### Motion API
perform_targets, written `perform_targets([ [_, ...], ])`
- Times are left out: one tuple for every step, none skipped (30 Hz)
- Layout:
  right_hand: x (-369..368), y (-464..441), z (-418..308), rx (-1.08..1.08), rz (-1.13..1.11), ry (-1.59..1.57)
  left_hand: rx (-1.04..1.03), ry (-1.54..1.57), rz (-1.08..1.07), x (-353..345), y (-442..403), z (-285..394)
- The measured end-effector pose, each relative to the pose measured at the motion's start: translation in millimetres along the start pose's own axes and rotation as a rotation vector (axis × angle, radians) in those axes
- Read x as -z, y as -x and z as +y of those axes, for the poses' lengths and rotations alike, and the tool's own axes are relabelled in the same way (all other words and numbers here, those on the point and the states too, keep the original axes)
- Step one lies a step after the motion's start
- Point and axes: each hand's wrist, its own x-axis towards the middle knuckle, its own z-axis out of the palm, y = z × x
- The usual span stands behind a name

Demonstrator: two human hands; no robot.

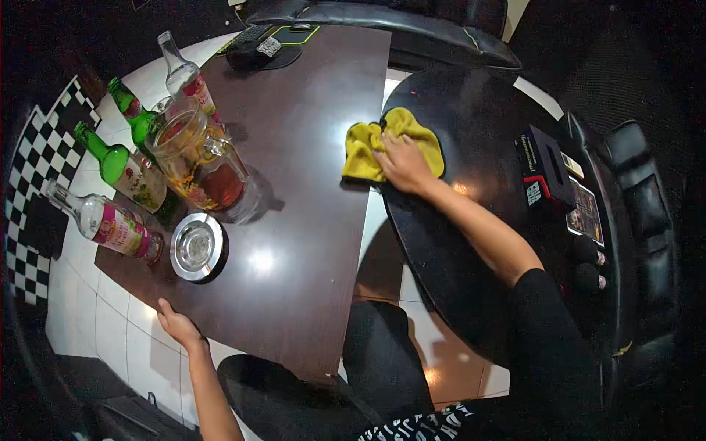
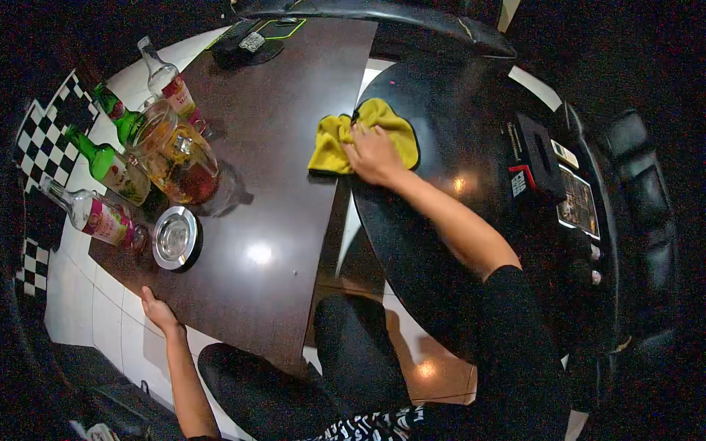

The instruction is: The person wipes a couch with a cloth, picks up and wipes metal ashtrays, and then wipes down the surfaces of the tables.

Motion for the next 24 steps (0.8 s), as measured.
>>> perform_targets([
  [9.4, 10.9, -15.0, -0.024, -0.041, -0.055, 0.006, -0.025, 0.022, -0.4, 1.5, 1.7],
  [17.2, 21.8, -27.5, -0.008, -0.049, -0.076, 0.011, -0.047, 0.042, -2.8, 3.5, 4.2],
  [24.3, 32.8, -39.3, 0.008, -0.054, -0.095, 0.013, -0.068, 0.062, -4.9, 5.4, 6.6],
  [29.9, 45.9, -52.0, -0.006, -0.064, -0.106, 0.014, -0.032, 0.054, -5.8, 6.8, 7.0],
  [35.8, 60.1, -65.9, -0.023, -0.074, -0.119, 0.014, 0.002, 0.044, -6.1, 7.3, 6.3],
  [47.4, 72.8, -81.0, -0.042, -0.122, -0.169, 0.013, 0.033, 0.033, -6.4, 6.6, 6.8],
  [56.0, 83.9, -92.0, 0.030, -0.124, -0.261, 0.020, 0.008, 0.035, -6.4, 6.5, 7.9],
  [64.5, 94.7, -102.3, 0.044, -0.288, -0.303, 0.028, -0.020, 0.037, -5.8, 6.8, 9.0],
  [74.2, 107.2, -121.7, -0.018, -0.378, -0.381, 0.034, -0.049, 0.038, -5.4, 7.0, 10.4],
  [75.9, 118.9, -138.6, -0.021, -0.463, -0.458, 0.001, -0.072, 0.046, -6.3, 8.5, 11.2],
  [71.0, 136.8, -158.9, -0.071, -0.350, -0.655, -0.004, -0.093, 0.046, -3.8, 6.4, 7.1],
  [89.5, 145.8, -185.1, -0.456, -0.645, -0.893, -0.010, -0.110, 0.046, -0.4, 3.1, 1.0],
  [97.1, 159.0, -211.4, -0.541, -0.609, -1.010, -0.017, -0.123, 0.046, 0.1, -0.5, 0.3],
  [104.5, 172.2, -237.6, -0.624, -0.565, -1.127, 0.025, -0.078, 0.047, -3.1, 3.6, 5.4],
  [99.6, 185.3, -260.1, -0.701, -0.482, -1.226, 0.010, -0.085, 0.038, -2.9, 3.1, 5.5],
  [94.6, 198.4, -282.6, -0.771, -0.392, -1.325, -0.004, -0.092, 0.030, -1.2, 1.6, 2.5],
  [80.0, 208.1, -293.9, -0.777, -0.299, -1.311, -0.018, -0.097, 0.028, -0.7, 1.4, 0.9],
  [70.2, 202.6, -296.8, -0.817, -0.199, -1.333, 0.010, -0.044, -0.010, -1.8, 5.5, 6.8],
  [61.2, 192.2, -297.0, -0.858, -0.097, -1.355, 0.013, -0.066, 0.003, -3.1, 8.2, 9.6],
  [55.1, 180.5, -292.6, -0.898, 0.006, -1.376, 0.014, -0.087, 0.017, -4.9, 9.8, 12.0],
  [66.4, 158.3, -282.5, -0.886, 0.051, -1.499, 0.015, -0.110, 0.028, -4.4, 9.9, 13.3],
  [56.7, 144.5, -268.0, -0.888, 0.079, -1.503, -0.008, -0.100, 0.008, -3.3, 8.1, 11.0],
  [47.0, 130.6, -253.4, -0.891, 0.106, -1.506, -0.004, -0.085, 0.018, -6.1, 11.0, 15.2],
  [31.6, 118.5, -235.4, -0.839, 0.160, -1.382, 0.004, -0.074, 0.023, -10.7, 17.4, 22.3],
])
